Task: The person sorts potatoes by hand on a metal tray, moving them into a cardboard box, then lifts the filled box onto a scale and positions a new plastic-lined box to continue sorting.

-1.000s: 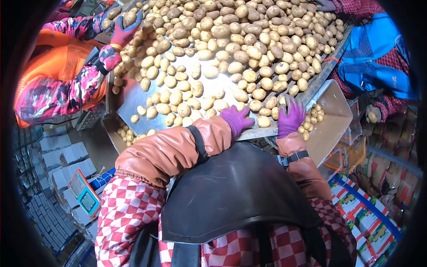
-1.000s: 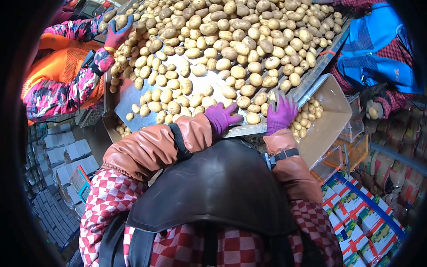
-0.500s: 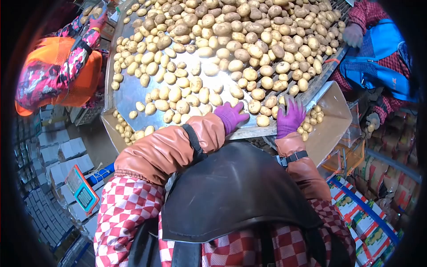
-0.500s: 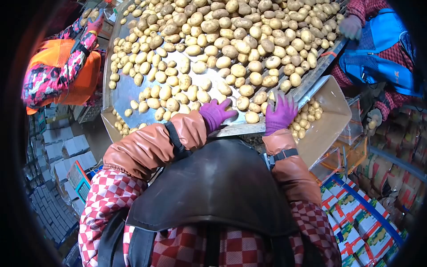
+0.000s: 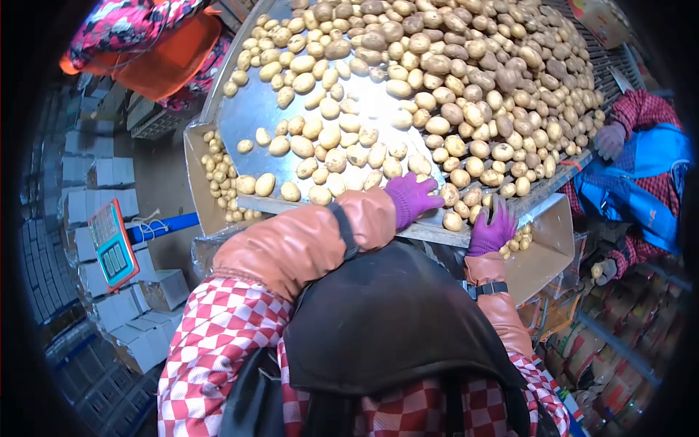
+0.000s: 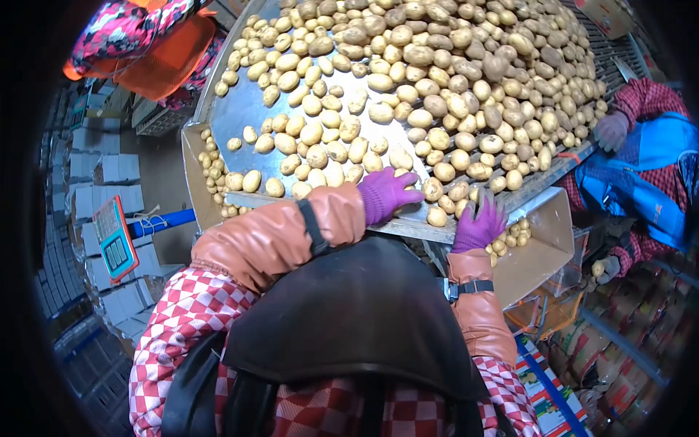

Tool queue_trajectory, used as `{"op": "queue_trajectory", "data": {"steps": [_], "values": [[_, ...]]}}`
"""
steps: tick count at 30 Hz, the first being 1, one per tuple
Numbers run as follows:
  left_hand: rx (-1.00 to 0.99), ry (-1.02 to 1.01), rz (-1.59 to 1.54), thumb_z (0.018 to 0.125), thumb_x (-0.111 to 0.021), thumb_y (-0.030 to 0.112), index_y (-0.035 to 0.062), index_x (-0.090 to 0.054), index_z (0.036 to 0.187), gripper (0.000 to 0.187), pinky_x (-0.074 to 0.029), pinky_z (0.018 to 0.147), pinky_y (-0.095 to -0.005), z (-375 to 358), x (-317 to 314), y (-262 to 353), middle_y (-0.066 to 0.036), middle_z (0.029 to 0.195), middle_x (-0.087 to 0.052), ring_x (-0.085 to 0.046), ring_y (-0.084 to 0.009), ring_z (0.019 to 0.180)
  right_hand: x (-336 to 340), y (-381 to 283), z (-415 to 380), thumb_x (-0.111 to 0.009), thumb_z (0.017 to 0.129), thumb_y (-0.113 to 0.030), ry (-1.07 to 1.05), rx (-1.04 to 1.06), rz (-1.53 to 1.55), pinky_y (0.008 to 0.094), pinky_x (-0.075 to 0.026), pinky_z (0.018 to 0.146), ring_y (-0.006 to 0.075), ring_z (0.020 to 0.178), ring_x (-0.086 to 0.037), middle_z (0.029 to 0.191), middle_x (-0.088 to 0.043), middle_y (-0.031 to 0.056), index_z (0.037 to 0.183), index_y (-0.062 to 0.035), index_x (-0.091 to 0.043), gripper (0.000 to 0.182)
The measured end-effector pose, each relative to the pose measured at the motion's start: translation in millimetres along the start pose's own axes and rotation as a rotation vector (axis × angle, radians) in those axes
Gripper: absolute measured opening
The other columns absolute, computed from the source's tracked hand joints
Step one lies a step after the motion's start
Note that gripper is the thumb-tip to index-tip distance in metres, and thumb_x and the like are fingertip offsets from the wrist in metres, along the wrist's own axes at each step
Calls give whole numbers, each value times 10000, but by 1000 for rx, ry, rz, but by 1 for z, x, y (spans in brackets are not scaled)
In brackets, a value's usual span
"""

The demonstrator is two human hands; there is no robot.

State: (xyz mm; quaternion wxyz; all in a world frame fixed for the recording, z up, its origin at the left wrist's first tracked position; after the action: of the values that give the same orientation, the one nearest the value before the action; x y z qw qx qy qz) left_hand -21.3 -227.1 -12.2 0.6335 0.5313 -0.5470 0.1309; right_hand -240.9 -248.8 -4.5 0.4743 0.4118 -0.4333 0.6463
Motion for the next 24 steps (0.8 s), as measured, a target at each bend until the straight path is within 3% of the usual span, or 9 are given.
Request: {"op": "queue_trajectory", "data": {"steps": [3,6,9,10,12,16,19,21,24], "values": [[51,276,-148,631,-770,145,236,-548,1214,630,-514,833,-452,-57,57,-10,-112,1296,-487,-557,-398,1022,-1,2,-2,-616,812,-227,-12,15,-12,517,-305,1057,352,1239,-456,1290,-579,65,1210,-146,-621,406],[171,793,-112,650,-683,35,116,-596,1211,573,-458,924,-455,-152,110,-69,-141,1138,-599,-544,-351,1130,-5,5,-3,-618,811,-224,-14,35,-14,527,-307,1060,352,1254,-448,1301,-573,80,1219,-141,-618,416],[788,907,-144,551,-759,72,134,-540,1267,751,-446,989,-440,-273,125,-160,-156,1218,-566,-544,-355,1152,-5,3,-2,-616,815,-228,-36,31,-20,536,-299,1065,352,1259,-443,1311,-566,79,1235,-142,-612,429],[787,1028,41,578,-771,111,129,-513,1278,747,-472,953,-434,-310,124,-183,-157,1247,-548,-556,-352,1135,-5,2,-2,-609,829,-229,-29,38,-19,542,-282,1074,350,1271,-435,1316,-561,80,1253,-143,-604,433],[943,771,284,629,-763,166,118,-520,1248,667,-482,925,-439,-360,98,-235,-161,1237,-543,-564,-354,1112,-7,3,-3,-599,842,-232,-20,51,-17,541,-270,1080,345,1279,-430,1320,-558,79,1259,-143,-600,426],[1089,703,66,736,-719,283,129,-534,1242,560,-481,920,-445,-347,63,-273,-191,1267,-515,-553,-368,1132,-8,2,0,-585,862,-242,-46,52,-41,535,-260,1081,331,1301,-415,1332,-548,77,1270,-140,-592,420],[1179,137,16,917,-489,339,188,-604,1192,334,-397,985,-496,-265,32,-227,-173,1338,-486,-546,-355,1144,-4,-4,2,-561,870,-233,-59,69,-80,509,-291,1064,365,1266,-439,1327,-550,126,1284,-114,-573,430],[1096,455,56,806,-599,418,104,-585,1210,512,-464,913,-467,-238,18,-201,-197,1125,-633,-603,-384,1016,-2,-6,1,-562,870,-233,-55,71,-80,510,-290,1065,366,1263,-442,1324,-552,127,1282,-114,-575,429],[918,407,-376,791,-649,412,107,-468,1378,685,-430,981,-426,-202,14,-158,-244,1248,-553,-568,-366,1110,-3,-4,0,-582,866,-232,-58,58,-26,529,-269,1071,347,1294,-419,1328,-548,107,1280,-132,-583,425]]}}
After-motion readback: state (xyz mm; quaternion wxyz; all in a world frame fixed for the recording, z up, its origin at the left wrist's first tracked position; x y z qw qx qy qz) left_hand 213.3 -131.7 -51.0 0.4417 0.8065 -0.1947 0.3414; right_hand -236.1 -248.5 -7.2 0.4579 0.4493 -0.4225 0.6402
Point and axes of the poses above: each hand's wrist, its own z-axis towards the middle knuckle, its own x-axis out of the back of the hand, y = z × x, the point moved 7 cm from there along z, towards the middle knuckle
